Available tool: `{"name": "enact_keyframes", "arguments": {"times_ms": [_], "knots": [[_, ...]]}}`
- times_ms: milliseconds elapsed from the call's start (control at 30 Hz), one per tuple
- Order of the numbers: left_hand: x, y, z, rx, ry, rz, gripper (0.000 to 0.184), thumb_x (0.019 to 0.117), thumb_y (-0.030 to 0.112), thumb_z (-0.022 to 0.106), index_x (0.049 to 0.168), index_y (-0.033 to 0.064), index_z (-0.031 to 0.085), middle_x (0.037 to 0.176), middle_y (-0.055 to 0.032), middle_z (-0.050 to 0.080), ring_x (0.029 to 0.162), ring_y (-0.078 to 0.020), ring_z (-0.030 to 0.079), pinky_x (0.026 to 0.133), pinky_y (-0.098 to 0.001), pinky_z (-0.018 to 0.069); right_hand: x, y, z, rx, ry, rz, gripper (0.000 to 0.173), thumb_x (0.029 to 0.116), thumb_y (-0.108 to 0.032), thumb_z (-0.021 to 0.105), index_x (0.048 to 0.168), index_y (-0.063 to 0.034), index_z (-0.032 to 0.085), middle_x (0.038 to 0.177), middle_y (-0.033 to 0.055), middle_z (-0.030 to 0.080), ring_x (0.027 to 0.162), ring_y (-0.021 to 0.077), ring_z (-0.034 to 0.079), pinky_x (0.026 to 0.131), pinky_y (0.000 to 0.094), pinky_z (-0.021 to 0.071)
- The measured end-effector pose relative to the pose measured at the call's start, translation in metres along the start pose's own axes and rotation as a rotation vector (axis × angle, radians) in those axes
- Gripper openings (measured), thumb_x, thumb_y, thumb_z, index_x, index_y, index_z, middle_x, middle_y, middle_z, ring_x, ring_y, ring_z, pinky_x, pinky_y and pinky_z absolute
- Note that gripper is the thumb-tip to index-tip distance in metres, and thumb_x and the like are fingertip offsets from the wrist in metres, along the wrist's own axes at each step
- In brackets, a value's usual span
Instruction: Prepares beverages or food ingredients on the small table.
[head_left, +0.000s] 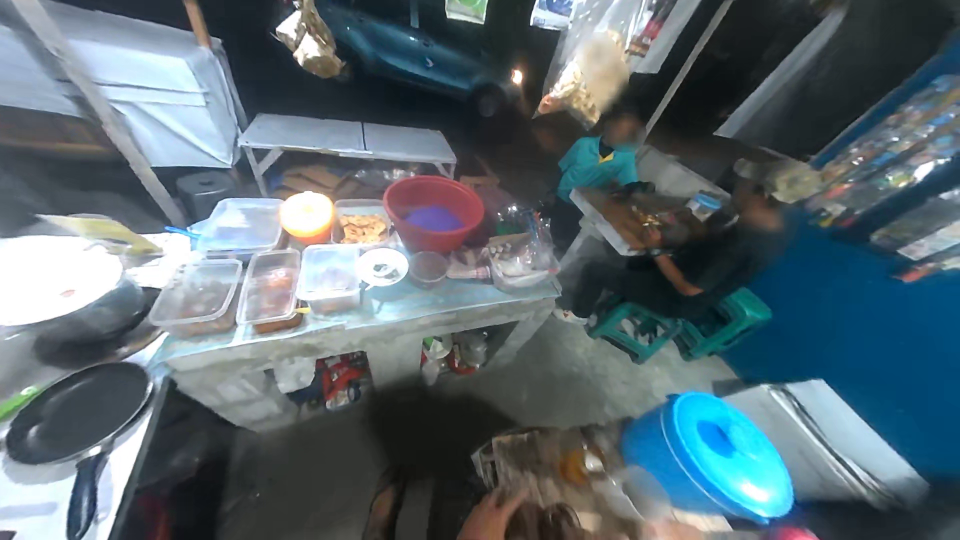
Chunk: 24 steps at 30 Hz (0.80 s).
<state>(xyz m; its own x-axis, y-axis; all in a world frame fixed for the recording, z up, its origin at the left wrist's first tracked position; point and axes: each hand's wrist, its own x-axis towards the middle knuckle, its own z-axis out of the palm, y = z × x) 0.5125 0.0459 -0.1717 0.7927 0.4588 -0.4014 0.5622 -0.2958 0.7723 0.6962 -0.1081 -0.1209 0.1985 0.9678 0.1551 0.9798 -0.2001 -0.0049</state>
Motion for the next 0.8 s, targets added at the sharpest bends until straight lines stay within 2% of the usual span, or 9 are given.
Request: {"name": "enact_keyframes", "arguments": {"times_ms": [67,133,200,300,367,467,567,667,800], "knots": [[-0.015,-0.031,-0.004,-0.013,0.078,-0.018,0.074,0.0941,0.04,0.071,0.159,0.0392,0.036,0.159,-0.014,0.043,0.135,-0.0338,0.054,0.108,-0.0544,0.0498,-0.003,0.004,-0.016,0.012,0.053,-0.076,0.025,0.0959,-0.017,0.067,0.117,-0.0233,0.079,0.11,-0.0012,0.078,0.093,0.0227,0.073,0.089,0.0517,0.0557],[-0.038,-0.062,-0.013,0.006,0.126,-0.066,0.074,0.0947,0.04,0.069,0.16,0.0349,0.035,0.157,-0.012,0.045,0.137,-0.0309,0.053,0.11,-0.0523,0.0487,-0.008,0.018,-0.01,-0.034,0.148,-0.178,0.029,0.0918,-0.014,0.069,0.116,-0.0265,0.079,0.11,-0.0049,0.078,0.09,0.0196,0.072,0.084,0.0478,0.0566],[-0.059,-0.097,-0.017,0.035,0.189,-0.133,0.077,0.0945,0.039,0.07,0.161,0.0309,0.033,0.155,-0.0144,0.047,0.138,-0.0338,0.051,0.111,-0.0545,0.0467,-0.011,0.032,-0.002,-0.078,0.213,-0.262,0.032,0.0908,-0.012,0.069,0.117,-0.0278,0.078,0.111,-0.005,0.077,0.088,0.0192,0.071,0.081,0.0462,0.0564],[-0.103,-0.145,-0.022,0.0,0.255,-0.274,0.081,0.095,0.032,0.072,0.163,0.025,0.029,0.158,-0.0219,0.041,0.136,-0.0421,0.052,0.105,-0.0609,0.0495,-0.012,0.035,-0.005,-0.088,0.129,-0.304,0.033,0.093,-0.008,0.067,0.121,-0.0234,0.077,0.115,-0.0015,0.076,0.091,0.0223,0.072,0.083,0.0481,0.0559],[-0.135,-0.175,-0.022,-0.033,0.276,-0.425,0.082,0.0954,0.032,0.072,0.164,0.025,0.026,0.156,-0.0275,0.04,0.13,-0.0488,0.054,0.1,-0.066,0.05,-0.013,0.036,0.0,-0.063,0.108,-0.293,0.031,0.0944,-0.006,0.064,0.119,-0.021,0.077,0.113,-0.0001,0.077,0.09,0.0235,0.072,0.083,0.0481,0.0549],[-0.183,-0.208,-0.018,-0.021,0.25,-0.65,0.084,0.0965,0.035,0.071,0.165,0.0274,0.022,0.155,-0.0325,0.038,0.129,-0.0534,0.052,0.101,-0.0681,0.0473,-0.013,0.033,0.01,-0.054,0.084,-0.212,0.025,0.0966,-0.008,0.062,0.114,-0.0193,0.077,0.103,0.0004,0.077,0.084,0.0225,0.071,0.084,0.0468,0.0542],[-0.229,-0.237,-0.003,-0.025,0.241,-0.774,0.089,0.0939,0.031,0.075,0.165,0.0232,0.023,0.151,-0.0355,0.041,0.129,-0.0561,0.051,0.102,-0.0688,0.0456,-0.012,0.023,0.011,0.005,0.052,-0.065,0.02,0.0992,-0.015,0.06,0.107,-0.0172,0.078,0.098,0.0021,0.078,0.085,0.0226,0.073,0.085,0.0467,0.0553],[-0.264,-0.254,0.016,-0.026,0.224,-0.893,0.09,0.0935,0.029,0.076,0.164,0.0224,0.022,0.15,-0.0351,0.042,0.132,-0.0549,0.049,0.104,-0.0666,0.0452,-0.01,0.013,0.004,0.115,-0.029,0.139,0.026,0.1025,-0.025,0.057,0.108,-0.0145,0.079,0.102,0.0057,0.078,0.095,0.0252,0.075,0.092,0.0504,0.0559],[-0.284,-0.274,0.045,-0.069,0.236,-0.966,0.095,0.0912,0.029,0.079,0.165,0.0201,0.02,0.148,-0.0368,0.044,0.129,-0.0556,0.051,0.103,-0.0668,0.0461,-0.011,0.01,-0.008,0.121,-0.043,0.26,0.03,0.104,-0.031,0.054,0.11,-0.0175,0.08,0.106,0.0023,0.079,0.1,0.0211,0.074,0.098,0.0486,0.0527]]}}
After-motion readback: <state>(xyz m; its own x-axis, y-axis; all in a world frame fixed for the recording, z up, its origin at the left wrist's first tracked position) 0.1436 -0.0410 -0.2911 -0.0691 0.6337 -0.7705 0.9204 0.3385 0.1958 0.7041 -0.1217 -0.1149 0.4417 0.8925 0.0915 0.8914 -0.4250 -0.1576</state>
